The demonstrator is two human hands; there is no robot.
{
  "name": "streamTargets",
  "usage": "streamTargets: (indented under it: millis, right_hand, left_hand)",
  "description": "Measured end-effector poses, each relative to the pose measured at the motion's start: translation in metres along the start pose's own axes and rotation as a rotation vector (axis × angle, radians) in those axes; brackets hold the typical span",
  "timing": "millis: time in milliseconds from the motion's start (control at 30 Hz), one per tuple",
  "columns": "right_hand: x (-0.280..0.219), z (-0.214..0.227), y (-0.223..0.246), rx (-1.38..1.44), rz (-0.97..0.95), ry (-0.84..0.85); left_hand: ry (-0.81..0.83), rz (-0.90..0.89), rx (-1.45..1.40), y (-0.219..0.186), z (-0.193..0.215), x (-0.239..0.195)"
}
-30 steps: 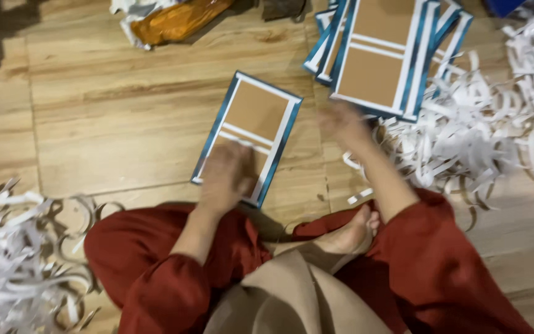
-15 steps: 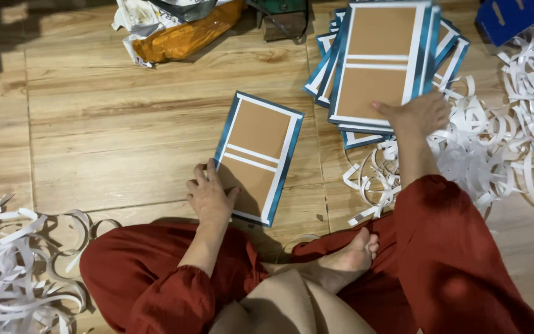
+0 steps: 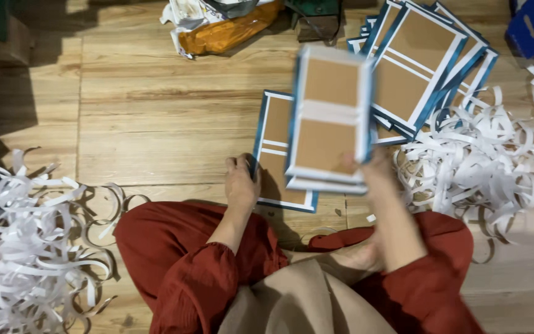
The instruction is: The person sits on the floor and assembles rectangular cards by applying white strips to the edges of brown cardstock. They smooth the strips down, trim excess material, and stack the finished cards into a pile.
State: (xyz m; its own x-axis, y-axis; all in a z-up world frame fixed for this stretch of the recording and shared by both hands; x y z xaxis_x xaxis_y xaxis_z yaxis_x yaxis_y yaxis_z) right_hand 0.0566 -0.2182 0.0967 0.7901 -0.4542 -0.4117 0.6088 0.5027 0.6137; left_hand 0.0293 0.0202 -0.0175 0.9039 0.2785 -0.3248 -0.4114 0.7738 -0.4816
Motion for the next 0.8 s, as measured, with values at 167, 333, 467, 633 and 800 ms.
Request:
streamTargets:
  millis: [167, 333, 467, 633, 800]
  right_hand:
    - [-0.013, -0.103, -0.079, 0.03, -0.042, 0.064]
    - [-0.042, -0.063, -0.021, -0.059, -0.05, 0.052]
    - [0.025, -0.089, -0.075, 0.311, -0.1, 0.063]
    - [-0.01, -0.024, -0.01, -0.091, 0.377, -0.005]
    - [-0.02, -0.015, 0.022, -0.513, 0.855, -0.128]
  left_hand:
    - [0.106, -0.028, -0.332, 0.009, -0.005, 0.0]
    - [0.139, -0.045, -0.344, 0.016, -0.009, 0.003]
    - [0.238, -0.034, -0.302, 0.029, -0.046, 0.008]
    - [0.211, 0.042, -0.593, -0.005, 0.002, -0.013]
    - [-0.335, -0.231, -0.647, -0.012, 0.059, -0.012]
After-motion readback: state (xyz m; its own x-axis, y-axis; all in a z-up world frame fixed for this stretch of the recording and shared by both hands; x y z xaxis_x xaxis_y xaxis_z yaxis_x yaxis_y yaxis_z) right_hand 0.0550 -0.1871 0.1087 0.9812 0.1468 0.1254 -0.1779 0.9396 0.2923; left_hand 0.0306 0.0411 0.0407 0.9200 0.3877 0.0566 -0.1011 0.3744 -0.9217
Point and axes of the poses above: each hand's wrist, its own x-axis towards the middle knuckle, its own z-axis out of the back of the hand, y = z × x, the point moved 1 cm from there along x, towards the middle knuckle, and after that the axes turned 1 degree about -z, right-handed, at the moved point
